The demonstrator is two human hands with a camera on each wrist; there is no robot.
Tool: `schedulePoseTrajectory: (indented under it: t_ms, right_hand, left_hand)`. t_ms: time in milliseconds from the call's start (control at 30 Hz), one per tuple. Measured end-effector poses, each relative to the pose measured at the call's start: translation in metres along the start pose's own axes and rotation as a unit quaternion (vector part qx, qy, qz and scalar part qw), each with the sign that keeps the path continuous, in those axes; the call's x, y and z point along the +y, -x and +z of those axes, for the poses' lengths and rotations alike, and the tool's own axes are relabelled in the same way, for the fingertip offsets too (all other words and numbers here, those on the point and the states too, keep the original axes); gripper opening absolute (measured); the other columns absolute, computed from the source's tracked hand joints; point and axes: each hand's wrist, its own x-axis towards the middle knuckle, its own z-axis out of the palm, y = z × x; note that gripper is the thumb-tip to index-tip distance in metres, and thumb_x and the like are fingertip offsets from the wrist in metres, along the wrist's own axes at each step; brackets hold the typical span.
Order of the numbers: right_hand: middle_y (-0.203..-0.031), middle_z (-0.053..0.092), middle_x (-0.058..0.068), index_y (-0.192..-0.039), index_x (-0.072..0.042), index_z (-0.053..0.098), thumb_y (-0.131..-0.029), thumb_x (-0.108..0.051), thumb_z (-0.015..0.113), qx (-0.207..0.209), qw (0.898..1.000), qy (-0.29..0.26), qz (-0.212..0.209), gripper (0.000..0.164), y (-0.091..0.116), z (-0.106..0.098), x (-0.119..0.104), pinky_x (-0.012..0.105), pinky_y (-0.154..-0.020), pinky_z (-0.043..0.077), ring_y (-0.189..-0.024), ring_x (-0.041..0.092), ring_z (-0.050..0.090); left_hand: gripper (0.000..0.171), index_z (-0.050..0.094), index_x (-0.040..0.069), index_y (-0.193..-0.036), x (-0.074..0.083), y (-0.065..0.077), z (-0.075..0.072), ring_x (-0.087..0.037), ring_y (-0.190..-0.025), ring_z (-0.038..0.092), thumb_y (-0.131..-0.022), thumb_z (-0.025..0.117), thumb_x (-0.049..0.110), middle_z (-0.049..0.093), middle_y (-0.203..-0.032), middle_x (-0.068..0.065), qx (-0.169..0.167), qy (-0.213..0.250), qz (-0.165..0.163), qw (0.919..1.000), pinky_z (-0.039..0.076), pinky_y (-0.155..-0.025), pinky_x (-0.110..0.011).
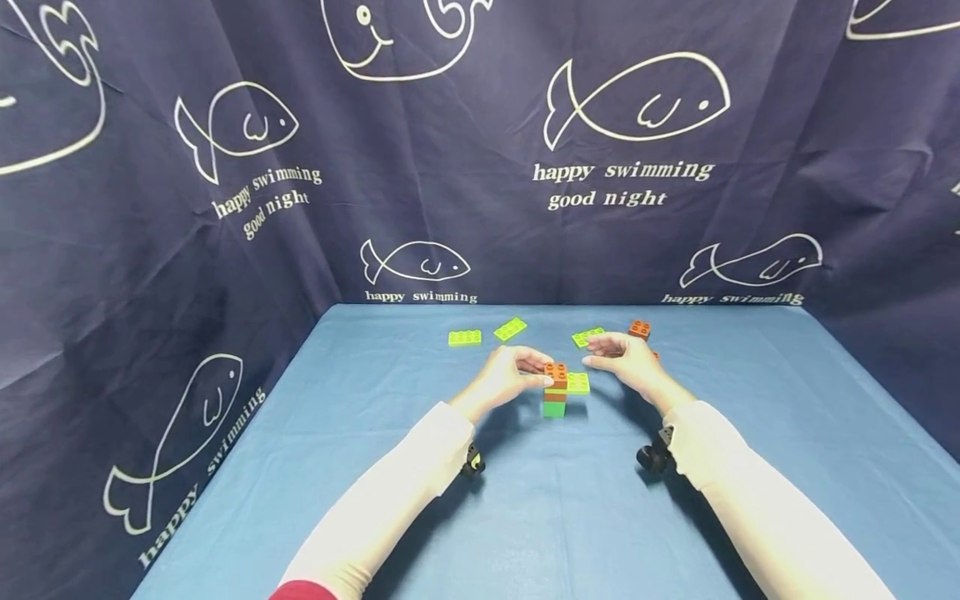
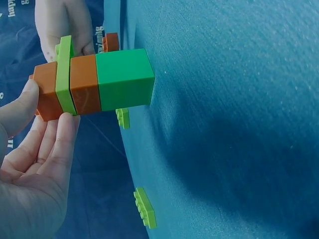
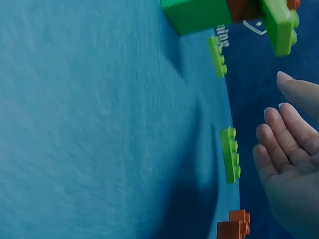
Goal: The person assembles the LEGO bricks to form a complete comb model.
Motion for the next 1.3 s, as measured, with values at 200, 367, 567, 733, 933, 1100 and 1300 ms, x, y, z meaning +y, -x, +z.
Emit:
schedulePoseTrajectory:
  t_ms: [200,367,567,733,933,1100,1300]
  right_hand:
    - [-0.124,0.062,0.023,-0.131,-0.001,0.057,-0.086,-0.015,0.073,0.009,1.000,0.016,0.001,0.050,-0.021,-0.003,0.002,0.033,-0.093,0.044,-0.108,0.027,0.056]
    - [-0.125,0.062,0.024,-0.131,0.001,0.056,-0.085,-0.011,0.073,0.006,1.000,0.020,-0.001,0.050,-0.030,-0.006,0.003,0.026,-0.089,0.044,-0.109,0.030,0.056]
    - [-0.124,0.060,0.028,-0.128,0.003,0.057,-0.085,-0.007,0.073,0.003,1.000,0.027,-0.008,0.048,-0.042,-0.008,0.003,0.022,-0.086,0.044,-0.110,0.035,0.057]
    - [-0.125,0.058,0.028,-0.130,0.004,0.055,-0.086,-0.006,0.071,-0.010,0.999,0.039,0.002,0.048,-0.054,-0.010,0.003,0.036,-0.095,0.044,-0.114,0.039,0.055]
    - [-0.128,0.057,0.028,-0.133,0.004,0.052,-0.087,-0.007,0.070,-0.019,0.998,0.062,0.006,0.050,-0.064,-0.009,0.008,0.050,-0.101,0.042,-0.119,0.040,0.052]
    - [-0.136,0.052,0.026,-0.137,0.002,0.048,-0.087,-0.012,0.070,-0.040,0.996,0.073,0.027,0.056,-0.069,-0.009,0.014,0.053,-0.105,0.038,-0.125,0.040,0.047]
    - [-0.141,0.045,0.028,-0.142,0.003,0.042,-0.088,-0.012,0.070,-0.057,0.994,0.080,0.047,0.062,-0.070,-0.013,0.024,0.055,-0.108,0.035,-0.130,0.042,0.041]
  left_hand:
    - [0.028,0.072,0.006,-0.108,0.000,0.002,-0.004,-0.015,-0.087,0.070,-0.081,0.078,0.012,0.074,-0.097,-0.009,0.002,-0.003,-0.006,1.0000,0.053,-0.078,-0.019]
    - [0.028,0.073,0.007,-0.107,-0.001,0.006,-0.005,-0.012,-0.086,0.070,-0.081,0.079,0.013,0.075,-0.097,-0.008,0.000,-0.003,-0.019,0.9998,0.053,-0.077,-0.019]
    - [0.029,0.072,0.007,-0.108,-0.002,0.005,-0.008,-0.015,-0.088,0.070,-0.081,0.078,0.012,0.074,-0.098,-0.009,0.007,-0.010,-0.013,0.9998,0.053,-0.078,-0.019]
    - [0.029,0.072,0.008,-0.109,-0.003,0.004,-0.012,-0.012,-0.087,0.070,-0.081,0.079,0.013,0.074,-0.098,-0.007,0.009,-0.014,-0.014,0.9998,0.052,-0.080,-0.019]
    - [0.029,0.072,0.007,-0.108,-0.004,0.003,-0.014,-0.012,-0.085,0.070,-0.080,0.079,0.012,0.074,-0.096,-0.008,0.014,-0.015,-0.015,0.9997,0.052,-0.080,-0.019]
    - [0.028,0.073,0.008,-0.107,-0.004,0.004,-0.009,-0.009,-0.083,0.069,-0.080,0.079,0.012,0.074,-0.095,-0.007,0.012,-0.013,-0.022,0.9996,0.051,-0.078,-0.017]
    - [0.028,0.073,0.008,-0.107,-0.001,0.002,-0.003,-0.009,-0.083,0.068,-0.080,0.079,0.012,0.074,-0.095,-0.006,0.003,-0.010,-0.020,0.9998,0.050,-0.077,-0.016]
